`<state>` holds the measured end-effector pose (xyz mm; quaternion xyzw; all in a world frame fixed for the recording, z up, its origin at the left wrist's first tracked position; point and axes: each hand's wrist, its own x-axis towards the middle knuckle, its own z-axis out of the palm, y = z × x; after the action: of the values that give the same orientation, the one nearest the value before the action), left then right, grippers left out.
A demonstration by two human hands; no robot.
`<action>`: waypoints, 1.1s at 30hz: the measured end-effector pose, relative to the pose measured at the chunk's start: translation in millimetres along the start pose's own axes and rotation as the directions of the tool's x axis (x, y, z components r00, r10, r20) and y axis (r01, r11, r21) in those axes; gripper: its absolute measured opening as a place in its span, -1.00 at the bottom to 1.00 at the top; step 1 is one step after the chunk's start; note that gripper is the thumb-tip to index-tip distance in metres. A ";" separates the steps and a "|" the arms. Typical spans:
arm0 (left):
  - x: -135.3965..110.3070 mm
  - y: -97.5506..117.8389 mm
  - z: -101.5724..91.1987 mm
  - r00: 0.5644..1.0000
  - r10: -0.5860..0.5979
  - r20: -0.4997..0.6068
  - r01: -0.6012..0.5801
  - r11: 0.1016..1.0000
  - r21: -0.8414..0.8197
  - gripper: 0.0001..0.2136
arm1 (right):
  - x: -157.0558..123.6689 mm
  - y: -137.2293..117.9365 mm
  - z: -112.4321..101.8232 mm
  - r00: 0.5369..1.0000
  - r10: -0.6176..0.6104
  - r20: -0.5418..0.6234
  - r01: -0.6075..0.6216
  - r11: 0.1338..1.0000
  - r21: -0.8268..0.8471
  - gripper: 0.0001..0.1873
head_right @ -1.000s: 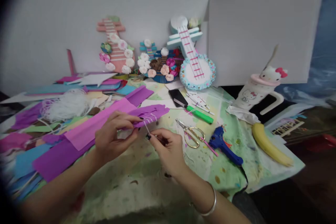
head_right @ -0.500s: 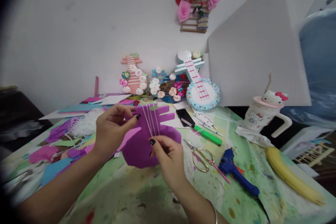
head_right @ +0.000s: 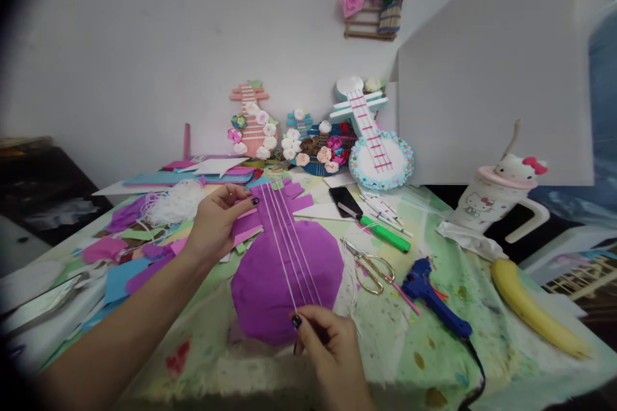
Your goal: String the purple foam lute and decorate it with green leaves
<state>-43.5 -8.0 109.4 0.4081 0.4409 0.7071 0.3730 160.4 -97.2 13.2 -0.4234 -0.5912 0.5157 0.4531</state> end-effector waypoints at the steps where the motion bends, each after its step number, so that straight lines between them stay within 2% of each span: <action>1: -0.4 -1.3 -1.1 1.000 -0.018 -0.007 0.018 1.000 -0.010 -0.67 | -4.6 5.5 -1.5 1.000 0.018 -0.018 -0.018 1.000 0.004 -0.64; 4: -1.9 -6.9 -3.8 0.995 -0.099 -0.035 0.097 0.994 -0.042 -0.65 | -17.6 16.9 -4.5 0.994 0.092 -0.049 -0.090 0.995 0.042 -0.62; 9: -6.3 -19.5 -5.6 0.965 -0.259 -0.031 0.253 0.960 -0.116 -0.62 | -40.5 28.6 -6.8 0.957 0.288 0.044 -0.292 0.943 0.162 -0.58; 14: -11.2 -31.1 -7.1 0.940 -0.342 -0.014 0.336 0.930 -0.148 -0.67 | -65.7 46.2 -9.9 0.942 0.334 -0.007 -0.324 0.918 0.226 -0.58; 18: -17.5 -39.2 -7.5 0.919 -0.394 -0.010 0.388 0.909 -0.153 -0.74 | -82.4 65.7 -12.4 0.923 0.384 0.017 -0.376 0.894 0.243 -0.55; 24: -28.1 -50.8 -6.7 0.901 -0.432 0.041 0.432 0.885 -0.173 -0.73 | -95.0 97.8 -11.2 0.905 0.406 0.128 -0.425 0.869 0.254 -0.44; 27: -31.5 -54.1 -8.1 0.911 -0.409 0.051 0.412 0.898 -0.154 -0.71 | -96.3 104.0 -11.3 0.890 0.430 0.151 -0.455 0.860 0.229 -0.41; 33: -37.3 -54.3 -11.3 0.923 -0.350 0.161 0.370 0.921 -0.120 -0.68 | -96.2 111.5 -13.6 0.884 0.430 0.183 -0.463 0.857 0.225 -0.37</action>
<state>-30.1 -26.6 46.6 0.3386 0.4282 0.6275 0.5552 199.5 -175.0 -106.4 -0.4519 -0.4305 0.7059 0.3348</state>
